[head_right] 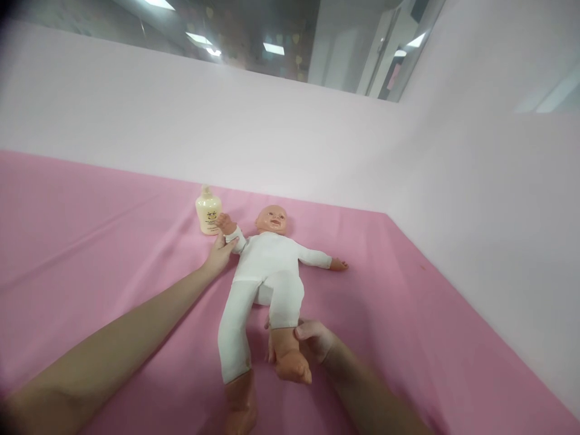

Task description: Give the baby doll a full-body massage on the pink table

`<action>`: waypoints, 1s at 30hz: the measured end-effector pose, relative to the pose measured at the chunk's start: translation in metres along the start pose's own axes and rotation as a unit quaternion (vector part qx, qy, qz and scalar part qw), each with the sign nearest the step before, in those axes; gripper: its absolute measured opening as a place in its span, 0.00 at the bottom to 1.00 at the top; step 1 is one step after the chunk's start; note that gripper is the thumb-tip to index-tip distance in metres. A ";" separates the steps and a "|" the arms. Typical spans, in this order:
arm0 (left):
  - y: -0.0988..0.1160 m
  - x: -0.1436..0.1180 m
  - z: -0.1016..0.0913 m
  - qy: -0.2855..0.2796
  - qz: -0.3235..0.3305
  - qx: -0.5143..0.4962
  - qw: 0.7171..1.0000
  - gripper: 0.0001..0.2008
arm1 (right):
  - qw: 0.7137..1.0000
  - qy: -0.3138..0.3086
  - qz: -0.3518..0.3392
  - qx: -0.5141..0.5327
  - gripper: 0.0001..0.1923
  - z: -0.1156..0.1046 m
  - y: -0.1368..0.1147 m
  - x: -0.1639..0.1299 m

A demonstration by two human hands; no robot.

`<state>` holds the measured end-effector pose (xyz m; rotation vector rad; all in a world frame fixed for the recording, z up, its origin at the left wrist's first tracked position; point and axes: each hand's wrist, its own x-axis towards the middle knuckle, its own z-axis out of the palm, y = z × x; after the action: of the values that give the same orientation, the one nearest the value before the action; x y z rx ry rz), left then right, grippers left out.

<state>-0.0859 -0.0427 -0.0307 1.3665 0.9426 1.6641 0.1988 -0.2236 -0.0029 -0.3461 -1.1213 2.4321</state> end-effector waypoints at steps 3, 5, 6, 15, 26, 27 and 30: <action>0.001 0.004 -0.002 0.057 -0.018 -0.043 0.997 0.20 | 0.999 -0.035 0.028 -0.007 0.30 -0.002 0.001 0.001; 0.002 0.006 -0.004 0.088 -0.043 -0.067 0.993 0.17 | 0.998 -0.038 0.046 -0.003 0.31 0.000 -0.001 0.002; 0.001 0.007 -0.005 0.105 -0.057 -0.078 0.990 0.16 | 0.998 -0.036 0.055 -0.003 0.32 0.002 -0.003 0.002; -0.017 0.017 -0.011 0.178 -0.129 -0.143 0.965 0.14 | 0.991 -0.094 0.099 -0.009 0.30 0.016 -0.013 0.006; -0.018 0.017 -0.012 0.171 -0.123 -0.130 0.969 0.15 | 0.989 -0.088 0.114 -0.026 0.30 0.016 -0.014 0.005; -0.017 0.017 -0.012 0.170 -0.123 -0.128 0.969 0.15 | 0.989 -0.090 0.113 -0.025 0.29 0.016 -0.014 0.005; -0.011 0.016 -0.010 0.160 -0.118 -0.113 0.973 0.16 | 0.990 -0.094 0.106 -0.024 0.29 0.015 -0.014 0.005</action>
<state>-0.0967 -0.0246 -0.0354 0.8152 1.0172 1.7724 0.1924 -0.2234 0.0174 -0.2677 -1.2816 2.6734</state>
